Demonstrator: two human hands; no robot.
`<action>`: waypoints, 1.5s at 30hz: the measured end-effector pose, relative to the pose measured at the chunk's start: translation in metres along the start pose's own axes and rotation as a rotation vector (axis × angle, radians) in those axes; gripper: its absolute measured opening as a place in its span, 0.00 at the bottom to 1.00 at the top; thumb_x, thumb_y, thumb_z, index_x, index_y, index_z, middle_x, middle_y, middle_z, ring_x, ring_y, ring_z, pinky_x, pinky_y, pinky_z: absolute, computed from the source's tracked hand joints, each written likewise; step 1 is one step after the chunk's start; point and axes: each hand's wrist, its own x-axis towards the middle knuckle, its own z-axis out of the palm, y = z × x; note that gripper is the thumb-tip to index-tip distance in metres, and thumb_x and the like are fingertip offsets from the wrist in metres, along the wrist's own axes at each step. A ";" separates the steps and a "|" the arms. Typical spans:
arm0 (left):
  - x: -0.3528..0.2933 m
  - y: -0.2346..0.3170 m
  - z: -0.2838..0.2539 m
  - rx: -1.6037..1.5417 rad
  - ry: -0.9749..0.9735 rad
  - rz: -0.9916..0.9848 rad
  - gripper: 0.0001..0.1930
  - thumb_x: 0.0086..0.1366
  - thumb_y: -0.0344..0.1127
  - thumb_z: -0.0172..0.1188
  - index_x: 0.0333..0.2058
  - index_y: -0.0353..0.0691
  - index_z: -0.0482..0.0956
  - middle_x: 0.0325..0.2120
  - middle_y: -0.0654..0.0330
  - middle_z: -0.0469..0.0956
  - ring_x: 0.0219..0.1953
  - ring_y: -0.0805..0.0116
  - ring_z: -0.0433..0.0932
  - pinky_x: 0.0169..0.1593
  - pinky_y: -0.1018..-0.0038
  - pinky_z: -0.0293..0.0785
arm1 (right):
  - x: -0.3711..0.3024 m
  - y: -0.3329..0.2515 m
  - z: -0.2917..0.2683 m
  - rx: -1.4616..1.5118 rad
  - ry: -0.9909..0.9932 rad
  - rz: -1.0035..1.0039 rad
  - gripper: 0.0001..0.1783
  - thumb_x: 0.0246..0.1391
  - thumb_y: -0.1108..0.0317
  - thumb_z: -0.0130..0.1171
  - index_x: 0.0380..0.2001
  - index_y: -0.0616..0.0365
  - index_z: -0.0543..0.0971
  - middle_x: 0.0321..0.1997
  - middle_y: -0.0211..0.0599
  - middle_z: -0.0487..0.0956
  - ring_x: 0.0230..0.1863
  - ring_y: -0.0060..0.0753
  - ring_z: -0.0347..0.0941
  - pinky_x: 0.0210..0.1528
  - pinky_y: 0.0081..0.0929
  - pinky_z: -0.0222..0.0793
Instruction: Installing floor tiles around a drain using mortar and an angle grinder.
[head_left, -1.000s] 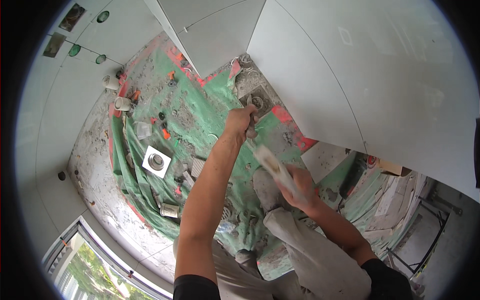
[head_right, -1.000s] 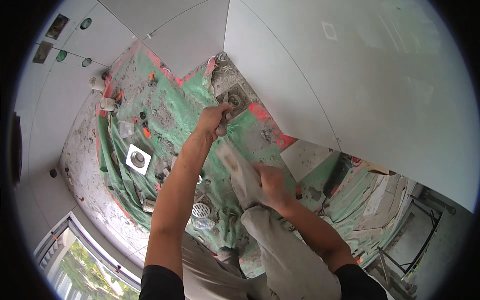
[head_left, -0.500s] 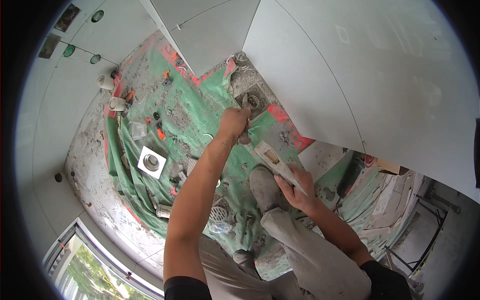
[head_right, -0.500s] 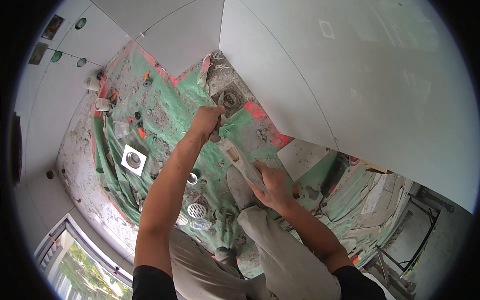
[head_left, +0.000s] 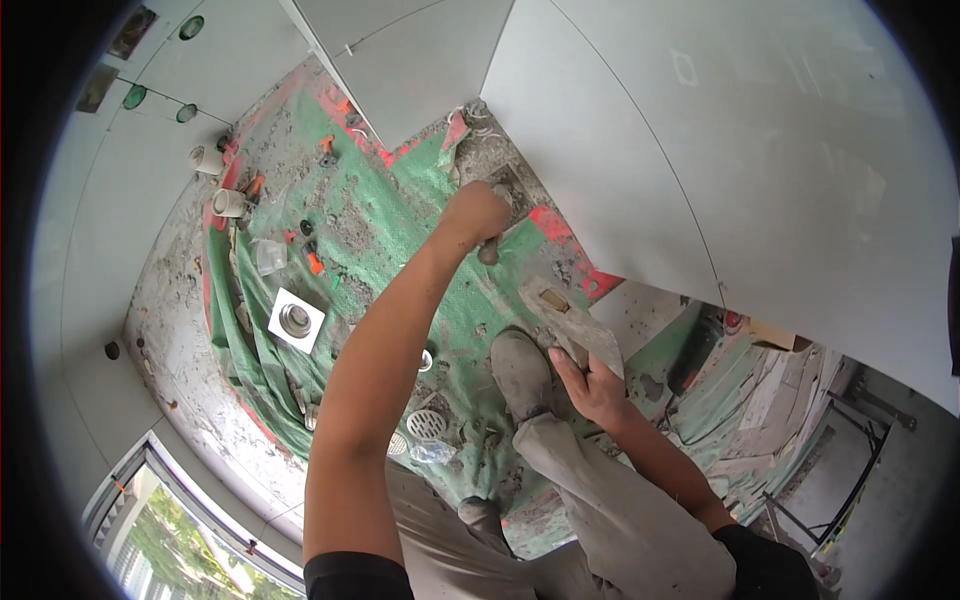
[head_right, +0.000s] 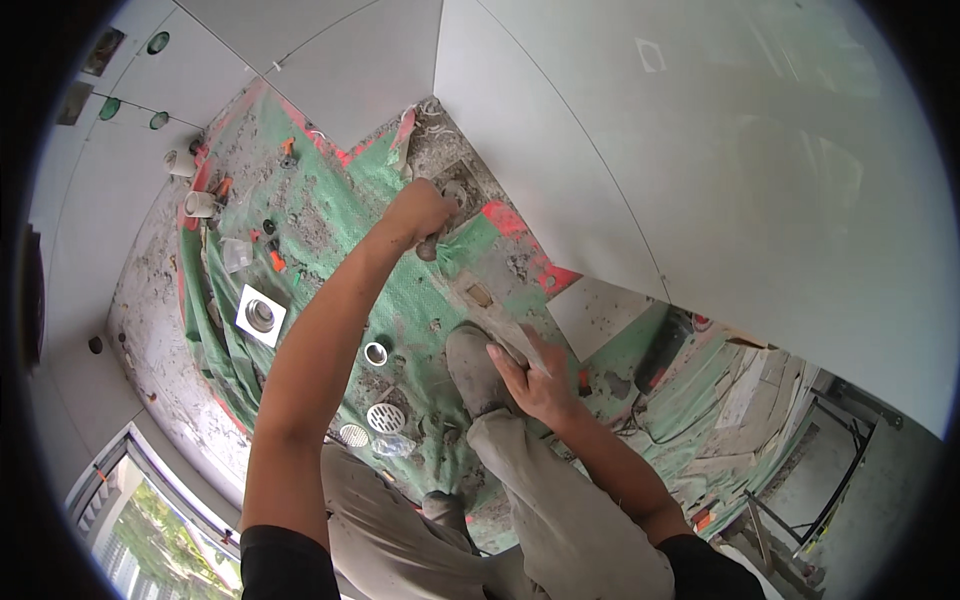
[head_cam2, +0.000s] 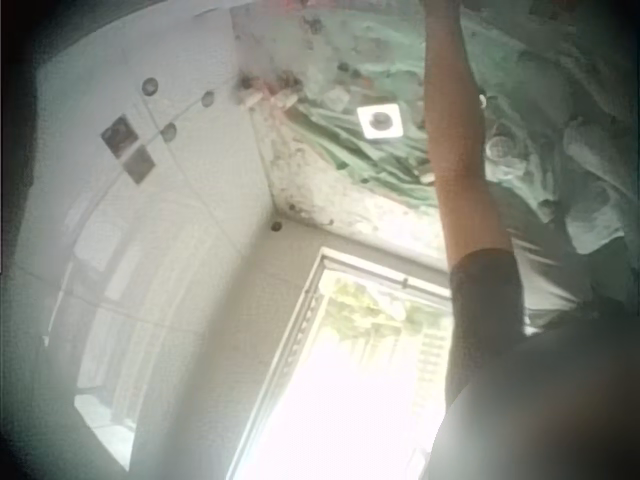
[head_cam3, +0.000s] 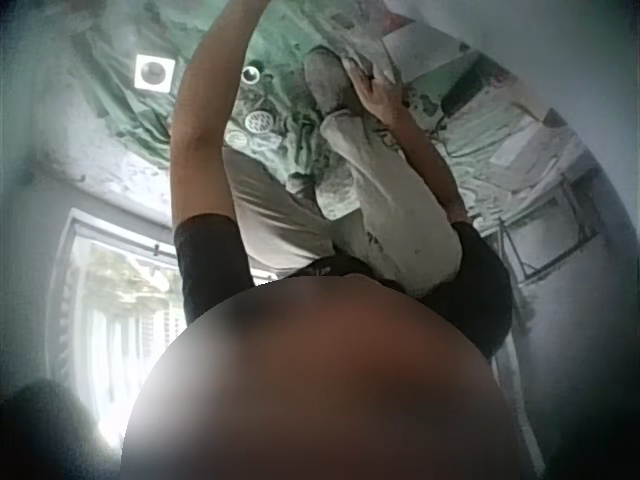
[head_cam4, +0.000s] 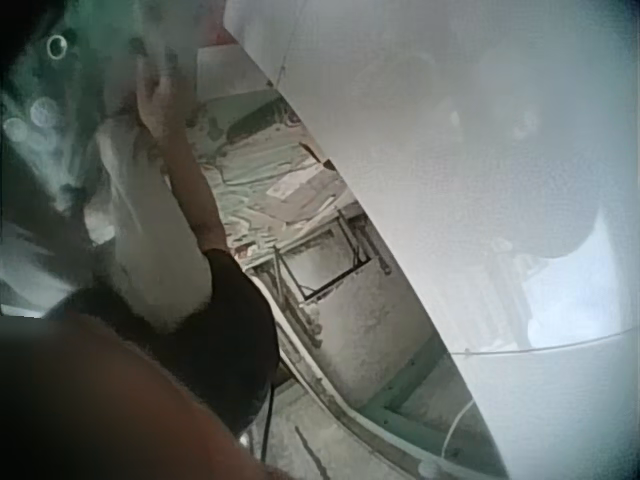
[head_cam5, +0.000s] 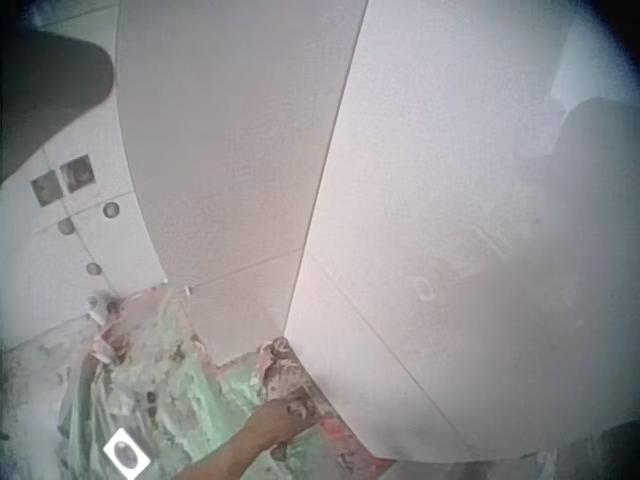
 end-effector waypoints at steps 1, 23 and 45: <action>0.001 -0.001 0.003 0.071 0.014 0.066 0.22 0.67 0.44 0.66 0.24 0.26 0.86 0.21 0.46 0.86 0.24 0.50 0.86 0.40 0.56 0.84 | -0.006 0.004 -0.003 -0.008 -0.045 0.046 0.14 0.72 0.64 0.71 0.52 0.61 0.83 0.34 0.47 0.87 0.31 0.52 0.88 0.33 0.39 0.79; -0.043 -0.002 0.013 -0.587 0.042 -0.314 0.15 0.68 0.39 0.67 0.28 0.30 0.85 0.20 0.55 0.82 0.19 0.65 0.79 0.25 0.63 0.72 | -0.015 0.006 -0.005 0.068 -0.118 0.167 0.16 0.72 0.65 0.71 0.54 0.63 0.82 0.41 0.48 0.89 0.35 0.50 0.88 0.37 0.39 0.81; -0.030 -0.005 0.022 -0.877 0.036 -0.374 0.13 0.66 0.36 0.69 0.26 0.32 0.86 0.20 0.58 0.81 0.16 0.67 0.74 0.20 0.63 0.67 | -0.011 0.043 0.019 -0.096 -0.202 0.000 0.14 0.69 0.65 0.71 0.48 0.63 0.82 0.32 0.50 0.85 0.33 0.53 0.86 0.34 0.43 0.77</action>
